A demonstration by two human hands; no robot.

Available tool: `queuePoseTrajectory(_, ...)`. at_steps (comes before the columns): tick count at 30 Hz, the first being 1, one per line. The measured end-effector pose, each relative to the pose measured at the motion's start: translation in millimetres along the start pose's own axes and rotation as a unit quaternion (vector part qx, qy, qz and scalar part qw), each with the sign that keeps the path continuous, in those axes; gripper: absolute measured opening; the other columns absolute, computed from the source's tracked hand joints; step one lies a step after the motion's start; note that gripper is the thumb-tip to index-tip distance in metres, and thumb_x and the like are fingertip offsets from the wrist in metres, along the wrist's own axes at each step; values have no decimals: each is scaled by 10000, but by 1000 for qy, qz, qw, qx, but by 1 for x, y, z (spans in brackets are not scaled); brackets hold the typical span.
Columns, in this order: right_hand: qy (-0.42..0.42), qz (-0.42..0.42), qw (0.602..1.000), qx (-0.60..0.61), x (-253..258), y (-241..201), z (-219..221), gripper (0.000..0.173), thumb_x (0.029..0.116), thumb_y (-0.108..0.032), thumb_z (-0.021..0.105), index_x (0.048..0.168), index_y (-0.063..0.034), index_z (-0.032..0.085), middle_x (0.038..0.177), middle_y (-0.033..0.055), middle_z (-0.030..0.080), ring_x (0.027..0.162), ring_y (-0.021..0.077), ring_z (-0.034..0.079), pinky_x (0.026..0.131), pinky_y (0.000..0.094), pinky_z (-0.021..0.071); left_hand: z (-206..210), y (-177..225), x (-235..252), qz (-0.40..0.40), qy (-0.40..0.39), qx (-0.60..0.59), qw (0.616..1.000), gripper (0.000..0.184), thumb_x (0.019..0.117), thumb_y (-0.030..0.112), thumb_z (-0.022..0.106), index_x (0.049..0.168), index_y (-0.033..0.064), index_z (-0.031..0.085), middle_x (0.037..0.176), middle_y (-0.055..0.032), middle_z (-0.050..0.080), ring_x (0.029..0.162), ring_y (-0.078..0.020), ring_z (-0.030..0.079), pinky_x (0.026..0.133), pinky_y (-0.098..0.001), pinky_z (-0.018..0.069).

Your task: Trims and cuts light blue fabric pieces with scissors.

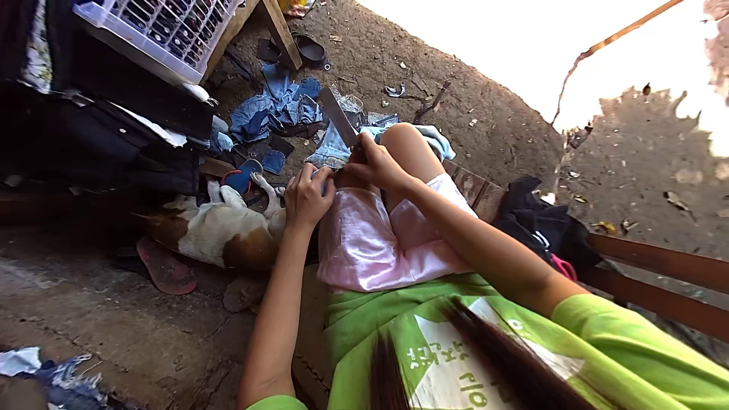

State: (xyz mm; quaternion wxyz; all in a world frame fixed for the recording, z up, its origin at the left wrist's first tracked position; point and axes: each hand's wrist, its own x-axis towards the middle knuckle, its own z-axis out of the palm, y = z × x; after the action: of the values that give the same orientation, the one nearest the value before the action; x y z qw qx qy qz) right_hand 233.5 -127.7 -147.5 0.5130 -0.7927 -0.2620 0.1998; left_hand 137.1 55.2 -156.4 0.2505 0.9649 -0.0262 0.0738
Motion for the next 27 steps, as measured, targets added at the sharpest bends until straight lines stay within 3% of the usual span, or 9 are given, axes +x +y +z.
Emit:
queuePoseTrajectory(3, 13, 24, 999, 24, 8, -3, -2, 410, 908, -70, 717, 1210, 95, 493, 869, 145, 653, 791, 200, 654, 767, 372, 538, 6, 9, 4, -13, 38, 61, 997, 274, 905, 197, 735, 1118, 25, 751, 1010, -250, 671, 908, -434, 677, 755, -550, 527)
queuePoseTrajectory(7, 37, 61, 995, 64, 16, -3, -8, 432, 908, -65, 711, 1234, 84, 470, 895, 141, 672, 803, 167, 664, 782, 349, 542, 17, 15, 17, -34, 37, 91, 995, 289, 953, 163, 695, 1215, 46, 728, 1105, -276, 655, 997, -455, 658, 823, -560, 510)
queuePoseTrajectory(12, 66, 106, 984, 129, 17, 3, -14, 412, 896, -34, 706, 1209, 49, 452, 854, 86, 636, 748, 100, 619, 740, 286, 524, 18, 14, 31, -74, -25, 8, 997, 212, 961, 183, 695, 1051, -4, 741, 1156, -268, 629, 1066, -459, 619, 888, -577, 499)
queuePoseTrajectory(18, 94, 108, 981, 128, 19, 11, -9, 440, 885, -65, 721, 1216, 44, 452, 842, 79, 636, 733, 100, 616, 724, 290, 523, 42, 32, 23, -118, 42, -33, 992, 244, 1022, 68, 508, 1054, -124, 655, 1139, -310, 640, 1073, -461, 640, 930, -562, 497)
queuePoseTrajectory(20, 97, 85, 986, 104, 20, 10, -5, 438, 874, -57, 721, 1210, 65, 468, 836, 91, 634, 735, 115, 619, 725, 297, 525, 42, 33, 25, -177, 0, -98, 979, 309, 1050, 77, 401, 1118, -156, 593, 1110, -324, 618, 1077, -462, 622, 950, -571, 474)
queuePoseTrajectory(22, 86, 91, 988, 87, 19, 6, -4, 450, 875, -45, 725, 1226, 74, 471, 838, 100, 641, 742, 133, 624, 733, 316, 524, 39, 23, 28, -200, -51, -163, 965, 362, 1047, 101, 332, 1121, -158, 574, 1025, -332, 633, 1011, -464, 638, 878, -611, 471)
queuePoseTrajectory(23, 75, 98, 989, 83, 20, 4, -4, 451, 880, -44, 723, 1234, 67, 465, 840, 96, 642, 745, 132, 626, 738, 315, 525, 40, 14, 29, -180, -55, -170, 967, 370, 1036, 117, 327, 1057, -151, 581, 926, -318, 631, 920, -461, 645, 804, -615, 470)
queuePoseTrajectory(25, 60, 111, 989, 78, 23, 3, -8, 458, 879, -41, 729, 1240, 52, 462, 842, 93, 649, 747, 132, 631, 742, 319, 526, 40, -5, 31, -89, -58, -149, 983, 389, 1040, 168, 369, 901, -120, 590, 740, -256, 600, 723, -424, 640, 658, -580, 481)
queuePoseTrajectory(27, 41, 114, 990, 67, 23, 4, -11, 473, 869, -37, 746, 1238, 45, 463, 849, 95, 657, 752, 139, 644, 753, 325, 536, 30, -23, 36, 15, -90, -116, 989, 446, 1063, 262, 459, 821, -91, 582, 678, -215, 576, 631, -394, 628, 579, -545, 490)
